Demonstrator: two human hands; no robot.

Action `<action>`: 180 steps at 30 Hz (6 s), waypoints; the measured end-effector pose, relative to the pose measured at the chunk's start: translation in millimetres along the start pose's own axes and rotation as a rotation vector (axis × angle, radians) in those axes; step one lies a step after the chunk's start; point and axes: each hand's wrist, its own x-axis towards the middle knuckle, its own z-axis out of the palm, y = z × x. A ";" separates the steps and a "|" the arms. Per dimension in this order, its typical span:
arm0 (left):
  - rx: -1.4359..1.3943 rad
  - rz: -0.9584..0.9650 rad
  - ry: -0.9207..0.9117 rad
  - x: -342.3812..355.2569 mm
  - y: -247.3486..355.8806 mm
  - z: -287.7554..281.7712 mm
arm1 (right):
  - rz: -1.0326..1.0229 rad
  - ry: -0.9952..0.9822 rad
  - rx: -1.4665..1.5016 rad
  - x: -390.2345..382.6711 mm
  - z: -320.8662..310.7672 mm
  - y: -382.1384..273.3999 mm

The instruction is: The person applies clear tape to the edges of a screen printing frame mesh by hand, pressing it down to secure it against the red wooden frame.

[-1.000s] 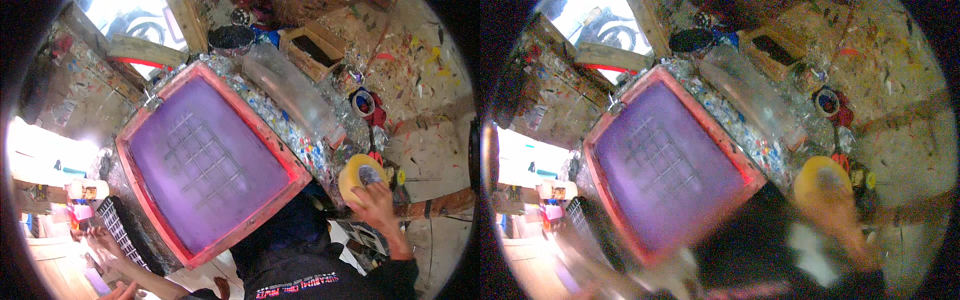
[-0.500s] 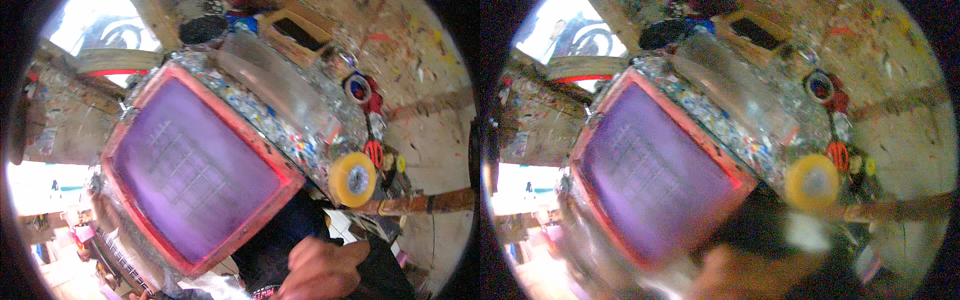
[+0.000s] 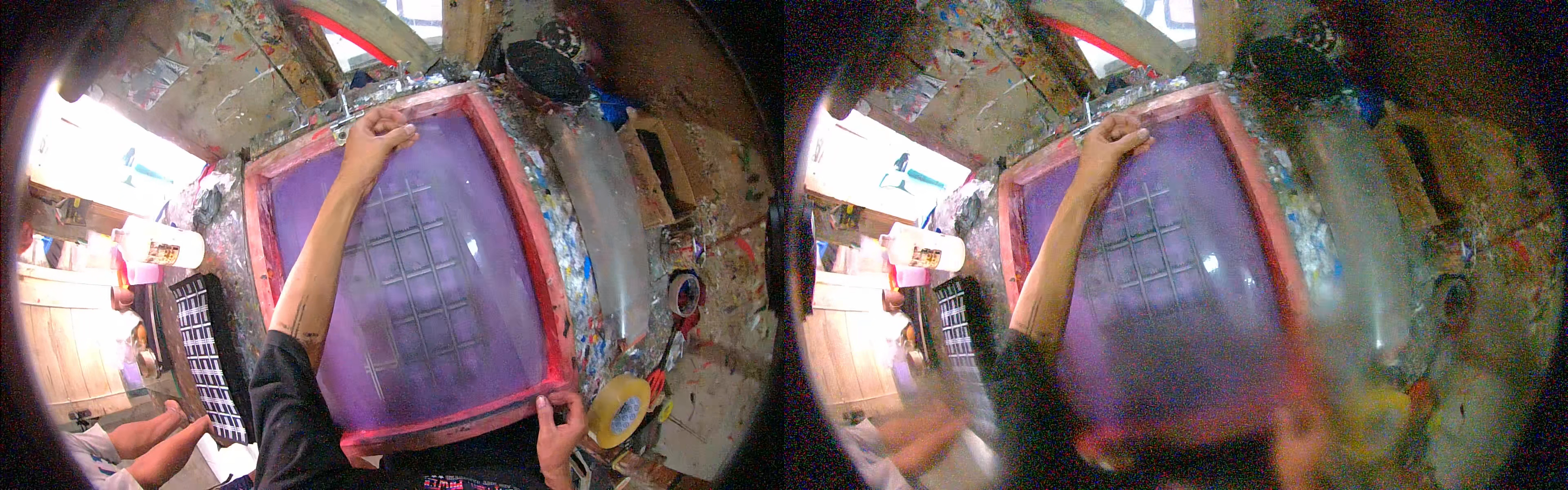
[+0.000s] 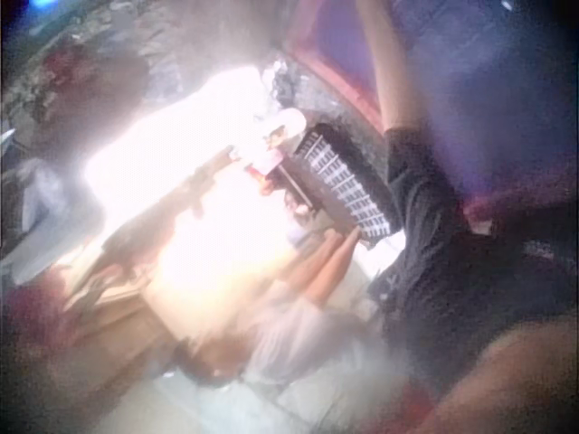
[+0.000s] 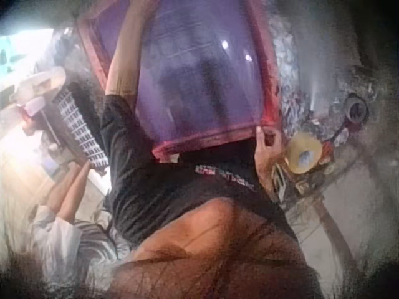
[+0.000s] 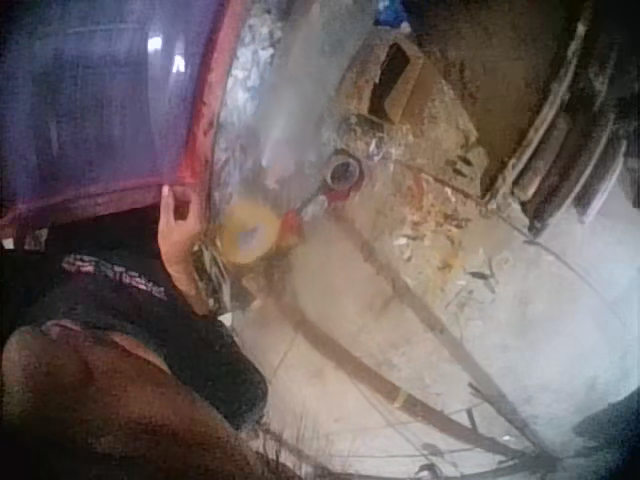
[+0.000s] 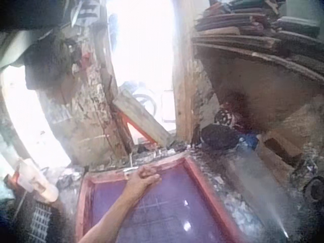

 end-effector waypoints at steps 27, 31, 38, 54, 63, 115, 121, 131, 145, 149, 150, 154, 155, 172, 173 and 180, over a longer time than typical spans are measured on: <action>0.680 0.398 0.277 20.0 -40.7 17.6 | -0.545 -0.436 -0.166 34.4 34.6 -39.7; 0.484 0.376 0.274 19.0 -36.6 19.1 | -0.603 -0.394 -0.166 35.8 33.9 -38.2; 0.682 0.418 0.230 18.7 -39.3 19.3 | -0.673 -0.427 -0.241 43.0 31.6 -49.9; 0.734 0.399 0.215 19.3 -40.3 15.4 | -0.649 -0.438 -0.209 49.5 30.9 -55.5; 0.776 0.387 0.208 20.1 -40.4 15.6 | -0.631 -0.451 -0.219 50.0 28.7 -57.4; 0.676 0.470 0.087 24.9 -47.5 14.3 | -0.471 -0.603 -0.262 49.7 31.4 -47.1; 0.713 0.462 0.116 24.4 -46.4 16.3 | -0.514 -0.663 -0.334 52.0 28.8 -46.8; 0.733 0.467 0.131 23.4 -44.4 16.8 | -0.472 -0.651 -0.244 50.8 29.1 -44.2; 0.758 0.499 0.156 23.7 -45.5 16.6 | -0.552 -0.637 -0.285 53.0 30.8 -49.2; 0.740 0.478 0.168 24.1 -47.4 16.6 | -0.499 -0.711 -0.335 53.2 29.5 -48.8; 0.762 0.503 0.164 24.1 -47.6 16.5 | -0.474 -0.742 -0.354 53.4 29.5 -48.8; 0.674 0.429 0.108 24.9 -46.6 16.5 | -0.471 -0.686 -0.339 53.3 30.7 -49.7; 0.680 0.424 0.107 24.7 -46.3 16.5 | -0.487 -0.712 -0.370 53.9 30.7 -49.7; 0.733 0.462 0.143 22.0 -46.3 16.9 | -0.512 -0.711 -0.342 54.7 31.0 -46.9; 0.732 0.486 0.155 21.3 -46.7 17.4 | -0.523 -0.715 -0.349 54.4 31.0 -46.7; 0.739 0.465 0.134 23.5 -45.3 16.6 | -0.495 -0.726 -0.410 52.2 33.1 -46.3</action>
